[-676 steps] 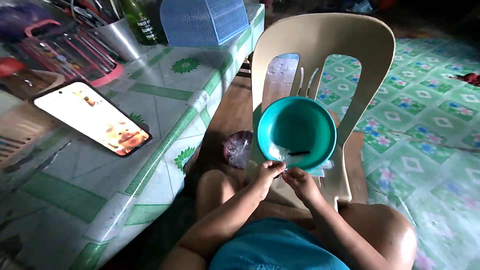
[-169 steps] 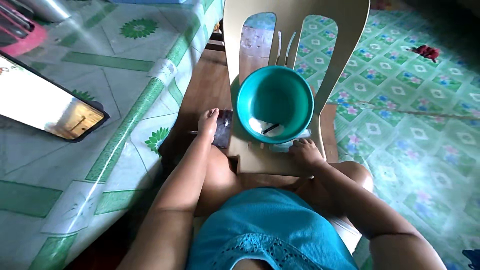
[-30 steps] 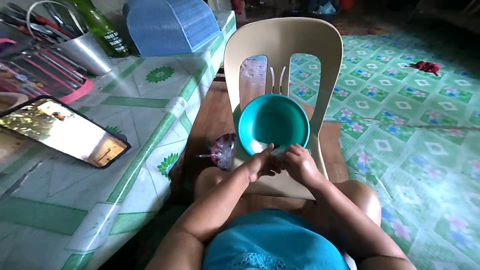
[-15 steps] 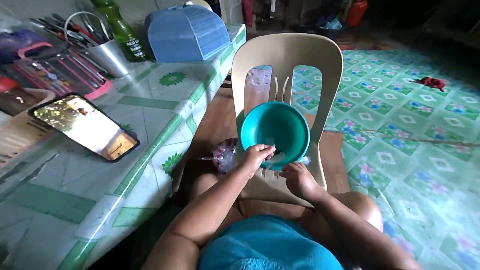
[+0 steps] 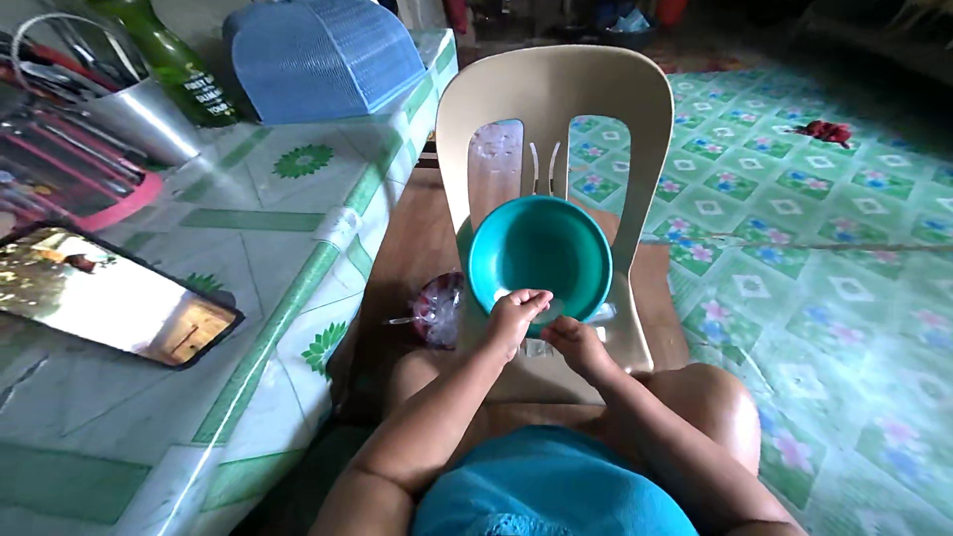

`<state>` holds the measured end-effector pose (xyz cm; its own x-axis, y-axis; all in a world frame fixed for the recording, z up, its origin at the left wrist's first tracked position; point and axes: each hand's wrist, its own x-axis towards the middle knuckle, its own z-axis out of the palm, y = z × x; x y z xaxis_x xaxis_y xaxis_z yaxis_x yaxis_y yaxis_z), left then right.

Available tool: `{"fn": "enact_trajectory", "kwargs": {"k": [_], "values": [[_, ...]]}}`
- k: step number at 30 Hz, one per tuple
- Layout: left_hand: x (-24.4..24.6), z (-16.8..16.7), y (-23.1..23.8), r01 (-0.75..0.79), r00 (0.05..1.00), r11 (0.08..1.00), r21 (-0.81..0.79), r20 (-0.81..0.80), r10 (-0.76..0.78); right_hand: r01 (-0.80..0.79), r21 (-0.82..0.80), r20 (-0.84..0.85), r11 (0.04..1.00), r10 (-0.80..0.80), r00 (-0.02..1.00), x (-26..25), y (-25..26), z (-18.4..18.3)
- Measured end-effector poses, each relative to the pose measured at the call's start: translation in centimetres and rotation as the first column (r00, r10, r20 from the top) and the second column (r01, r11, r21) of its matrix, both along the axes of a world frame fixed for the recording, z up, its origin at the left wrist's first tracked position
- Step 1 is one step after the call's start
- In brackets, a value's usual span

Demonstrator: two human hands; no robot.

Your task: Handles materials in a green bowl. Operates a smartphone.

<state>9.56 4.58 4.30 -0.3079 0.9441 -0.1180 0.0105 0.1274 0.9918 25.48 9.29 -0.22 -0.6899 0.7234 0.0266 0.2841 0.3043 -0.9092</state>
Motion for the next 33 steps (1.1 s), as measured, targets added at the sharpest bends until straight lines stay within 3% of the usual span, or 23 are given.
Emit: {"fn": "enact_trajectory", "kwargs": {"k": [6, 10, 17, 25, 30, 33], "values": [[0.3, -1.0, 0.4, -0.105, 0.993, 0.994, 0.013, 0.052, 0.105, 0.027, -0.058, -0.004, 0.998, -0.027, 1.000, -0.5, -0.2, -0.2], [0.2, -1.2, 0.4, -0.090, 0.989, 0.996, 0.001, 0.115, 0.090, 0.057, -0.082, -0.017, 0.995, -0.059, 0.998, -0.7, -0.3, -0.8], [-0.2, -1.9, 0.0, -0.134, 0.990, 0.990, 0.033, 0.049, 0.132, 0.026, -0.060, 0.038, 0.998, -0.024, 0.999, -0.8, -0.7, -1.0], [0.0, -1.8, 0.3, -0.202, 0.945, 0.979, -0.003, 0.262, 0.196, 0.042, -0.140, -0.038, 0.989, -0.048, 0.998, -1.4, -1.0, -0.8], [0.3, -1.9, 0.1, -0.190, 0.979, 0.979, 0.068, 0.083, 0.184, 0.033, -0.196, -0.075, 0.980, -0.049, 0.996, -1.1, -0.7, -1.2], [0.2, -2.0, 0.3, -0.195, 0.980, 0.978, 0.079, 0.060, 0.190, 0.026, -0.193, -0.111, 0.981, -0.048, 0.993, -1.1, -0.8, -1.3]]}}
